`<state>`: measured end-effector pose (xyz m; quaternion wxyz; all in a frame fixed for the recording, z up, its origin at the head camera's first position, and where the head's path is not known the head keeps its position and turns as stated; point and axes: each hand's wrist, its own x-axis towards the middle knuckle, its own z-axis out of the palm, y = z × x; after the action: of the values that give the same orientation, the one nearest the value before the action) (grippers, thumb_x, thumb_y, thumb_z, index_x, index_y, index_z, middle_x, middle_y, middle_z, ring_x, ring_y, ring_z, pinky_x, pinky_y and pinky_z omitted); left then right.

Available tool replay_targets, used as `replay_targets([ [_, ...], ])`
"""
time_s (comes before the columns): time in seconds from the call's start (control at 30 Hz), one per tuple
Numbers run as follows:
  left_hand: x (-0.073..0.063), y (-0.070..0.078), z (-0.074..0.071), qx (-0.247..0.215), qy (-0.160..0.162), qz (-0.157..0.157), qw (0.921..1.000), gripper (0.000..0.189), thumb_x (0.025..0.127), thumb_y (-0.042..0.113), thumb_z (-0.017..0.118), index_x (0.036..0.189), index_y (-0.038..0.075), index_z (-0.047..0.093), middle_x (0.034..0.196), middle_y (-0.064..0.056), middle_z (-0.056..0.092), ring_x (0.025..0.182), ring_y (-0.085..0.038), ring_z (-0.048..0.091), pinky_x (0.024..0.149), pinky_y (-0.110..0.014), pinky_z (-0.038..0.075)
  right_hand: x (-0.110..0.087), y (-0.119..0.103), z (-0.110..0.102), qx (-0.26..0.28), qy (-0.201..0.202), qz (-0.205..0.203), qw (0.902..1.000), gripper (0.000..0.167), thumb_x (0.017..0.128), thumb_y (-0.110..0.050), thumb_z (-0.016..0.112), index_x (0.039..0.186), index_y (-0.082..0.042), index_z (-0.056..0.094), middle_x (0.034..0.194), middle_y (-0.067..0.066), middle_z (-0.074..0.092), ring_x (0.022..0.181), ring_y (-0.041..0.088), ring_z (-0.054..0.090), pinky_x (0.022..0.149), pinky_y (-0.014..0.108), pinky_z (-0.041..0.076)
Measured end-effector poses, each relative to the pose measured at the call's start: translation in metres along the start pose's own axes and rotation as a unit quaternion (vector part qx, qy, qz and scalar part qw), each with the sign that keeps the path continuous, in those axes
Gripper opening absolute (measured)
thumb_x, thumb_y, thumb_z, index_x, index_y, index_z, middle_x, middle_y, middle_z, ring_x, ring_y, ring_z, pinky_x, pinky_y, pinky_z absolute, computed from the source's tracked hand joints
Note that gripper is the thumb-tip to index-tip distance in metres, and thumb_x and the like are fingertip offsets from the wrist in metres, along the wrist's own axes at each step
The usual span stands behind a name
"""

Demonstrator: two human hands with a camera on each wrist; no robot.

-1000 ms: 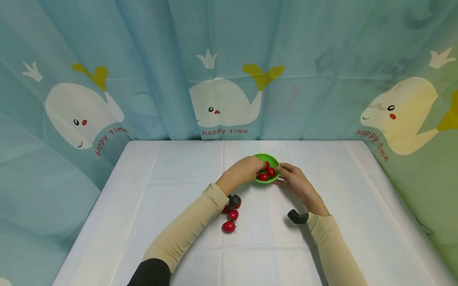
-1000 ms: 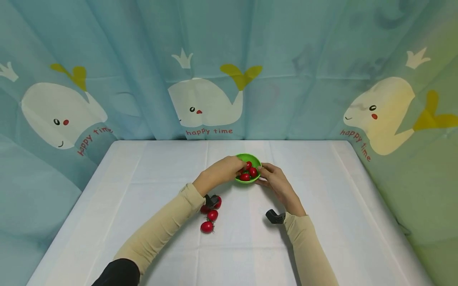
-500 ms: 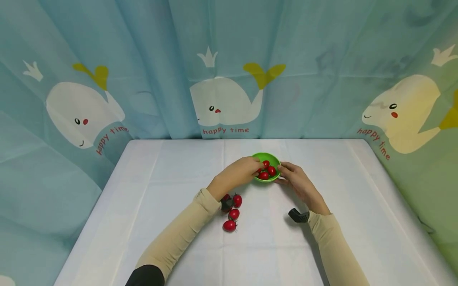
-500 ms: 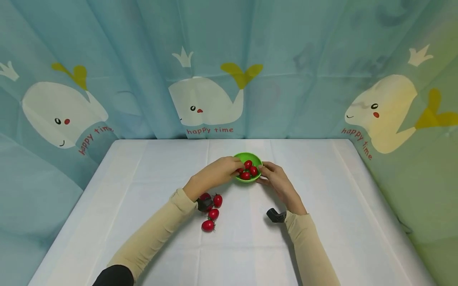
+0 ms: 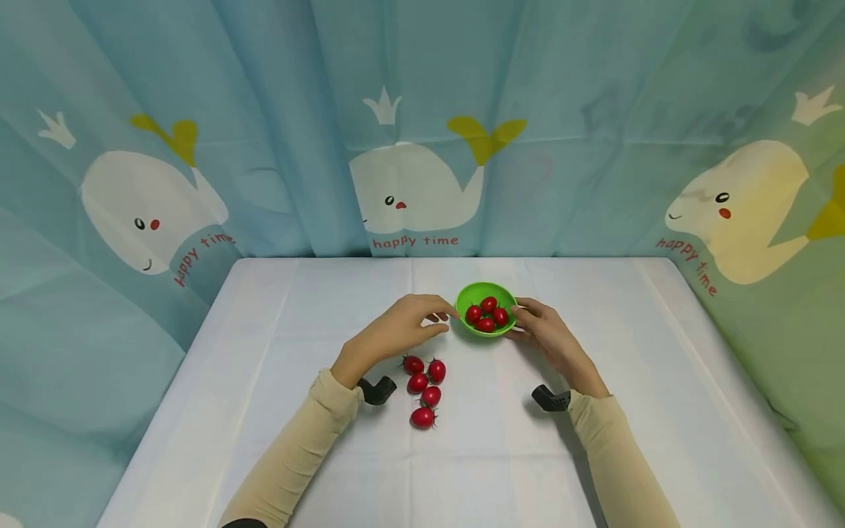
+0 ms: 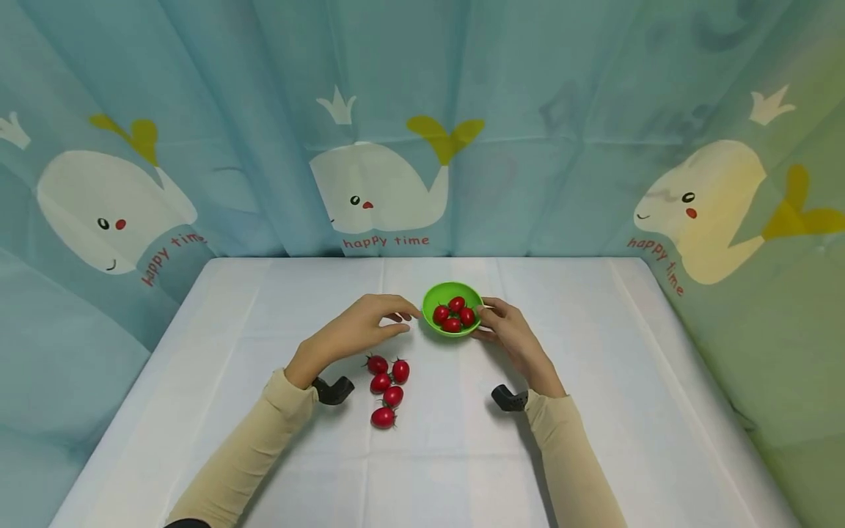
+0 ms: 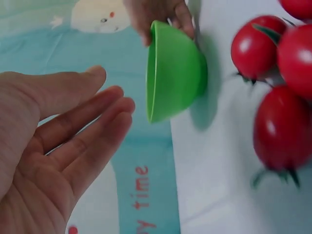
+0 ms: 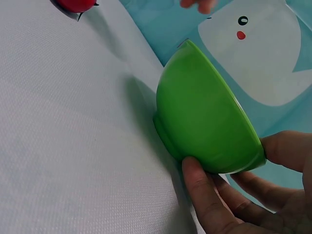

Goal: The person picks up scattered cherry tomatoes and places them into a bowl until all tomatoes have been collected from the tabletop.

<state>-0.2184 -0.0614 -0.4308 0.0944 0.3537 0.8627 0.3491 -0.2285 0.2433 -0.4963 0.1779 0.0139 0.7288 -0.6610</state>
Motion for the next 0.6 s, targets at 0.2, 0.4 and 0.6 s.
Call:
replay_targets([
  [0.2, -0.026, -0.015, -0.009, -0.064, 0.021, -0.034, 0.9972, 0.025, 0.102, 0.015, 0.068, 0.127, 0.014, 0.072, 0.127, -0.009, 0.074, 0.111, -0.018, 0.071, 0.103, -0.041, 0.057, -0.002, -0.002, -0.001, 0.004, -0.001, -0.003, 1.0, 0.056, 0.113, -0.027, 0.045, 0.159, 0.002, 0.033, 0.158, 0.026, 0.04, 0.111, 0.005, 0.066, 0.096, 0.028, 0.06],
  [0.4, -0.041, -0.027, -0.011, -0.079, 0.027, -0.038, 0.9958, 0.027, 0.1, 0.012, 0.069, 0.127, 0.006, 0.072, 0.125, -0.013, 0.074, 0.11, -0.021, 0.072, 0.104, -0.044, 0.057, -0.005, -0.002, -0.003, 0.004, 0.007, -0.003, 1.0, 0.054, 0.114, -0.027, 0.042, 0.159, 0.002, 0.034, 0.158, 0.028, 0.042, 0.105, 0.002, 0.069, 0.093, 0.026, 0.061],
  [0.6, -0.049, -0.037, -0.009, -0.09, -0.008, -0.045, 0.9949, 0.031, 0.1, 0.014, 0.071, 0.13, 0.007, 0.071, 0.125, -0.011, 0.075, 0.113, -0.022, 0.071, 0.107, -0.046, 0.055, -0.006, -0.003, -0.004, 0.002, 0.003, -0.001, 1.0, 0.055, 0.113, -0.027, 0.043, 0.16, 0.002, 0.033, 0.159, 0.028, 0.041, 0.105, 0.003, 0.069, 0.094, 0.028, 0.061],
])
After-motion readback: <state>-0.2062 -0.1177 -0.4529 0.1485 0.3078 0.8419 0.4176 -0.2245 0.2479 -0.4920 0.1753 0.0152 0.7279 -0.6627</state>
